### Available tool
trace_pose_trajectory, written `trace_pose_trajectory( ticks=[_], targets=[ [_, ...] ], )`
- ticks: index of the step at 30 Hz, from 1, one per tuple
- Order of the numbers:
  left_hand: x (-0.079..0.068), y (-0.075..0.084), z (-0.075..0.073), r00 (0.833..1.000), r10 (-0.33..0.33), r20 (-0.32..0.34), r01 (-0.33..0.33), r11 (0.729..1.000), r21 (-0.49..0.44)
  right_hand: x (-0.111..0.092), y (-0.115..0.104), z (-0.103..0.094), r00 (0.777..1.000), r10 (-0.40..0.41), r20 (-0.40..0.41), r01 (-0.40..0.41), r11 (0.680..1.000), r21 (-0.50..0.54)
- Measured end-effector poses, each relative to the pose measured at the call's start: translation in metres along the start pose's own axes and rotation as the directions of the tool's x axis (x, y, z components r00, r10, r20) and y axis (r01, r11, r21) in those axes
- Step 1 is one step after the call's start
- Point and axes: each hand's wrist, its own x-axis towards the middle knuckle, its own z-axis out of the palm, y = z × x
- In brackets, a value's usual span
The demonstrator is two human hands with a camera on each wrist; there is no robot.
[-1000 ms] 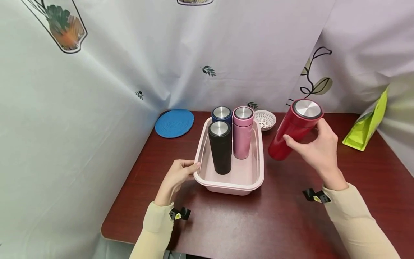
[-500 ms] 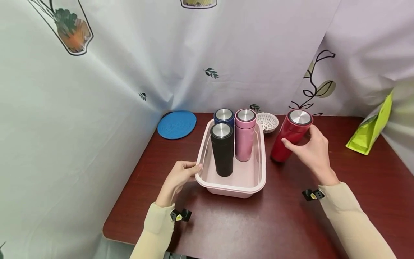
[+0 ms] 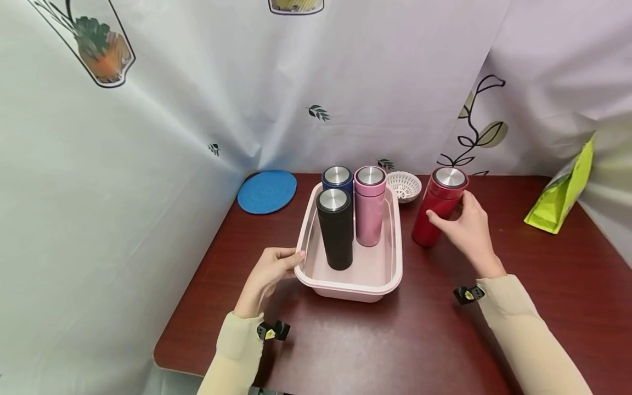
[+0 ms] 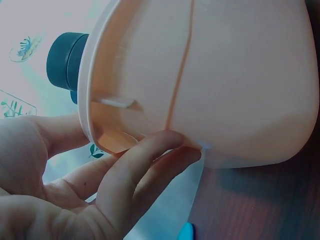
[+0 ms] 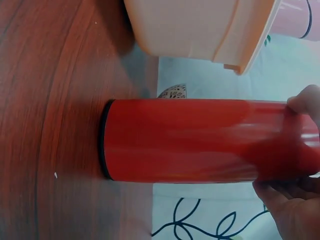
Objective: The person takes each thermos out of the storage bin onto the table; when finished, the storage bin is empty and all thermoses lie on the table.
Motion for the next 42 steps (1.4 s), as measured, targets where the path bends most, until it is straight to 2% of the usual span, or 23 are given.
trace_pose_trajectory(
  ticks=[8,13,15,21,23,26,29,35,38,42],
  targets=[
    [0.0,0.002,-0.002,1.0,-0.001,0.005,0.001,1.0,0.004,0.003,0.001,0.003,0.997,0.045,0.058,-0.047,0.999,0.021],
    [0.0,0.0,-0.001,1.0,0.005,-0.002,-0.005,1.0,-0.006,-0.005,-0.001,-0.002,0.987,0.111,0.117,-0.119,0.991,0.059],
    [-0.001,-0.002,0.0,1.0,0.004,0.003,-0.004,1.0,-0.025,-0.01,-0.002,-0.004,0.984,0.143,0.102,-0.151,0.985,0.08],
    [-0.002,-0.004,0.001,1.0,0.0,0.013,0.001,0.998,-0.06,-0.028,-0.01,-0.005,0.981,0.193,-0.027,-0.188,0.975,0.121],
    [-0.003,-0.004,-0.001,1.0,0.0,0.008,0.0,0.999,-0.054,-0.033,-0.017,-0.006,0.98,0.18,-0.079,-0.168,0.977,0.133],
    [-0.003,-0.002,-0.003,1.0,0.0,0.01,0.0,0.999,-0.042,-0.038,-0.029,-0.008,0.983,0.112,-0.148,-0.089,0.984,0.155],
    [-0.002,0.0,-0.004,1.0,0.003,0.017,-0.003,0.999,-0.036,-0.039,-0.042,-0.008,0.986,0.024,-0.164,0.006,0.984,0.181],
    [-0.001,0.002,-0.006,1.0,0.0,0.016,0.0,1.0,-0.025,-0.029,-0.064,0.005,0.996,-0.072,-0.047,0.08,0.972,0.222],
    [-0.001,0.0,-0.005,1.0,0.0,0.005,0.0,1.0,-0.02,-0.024,-0.071,0.014,0.993,-0.118,0.006,0.113,0.966,0.233],
    [-0.001,-0.002,-0.002,1.0,0.004,-0.006,-0.004,1.0,-0.001,-0.02,-0.075,0.025,0.986,-0.146,0.086,0.118,0.957,0.266]
  ],
)
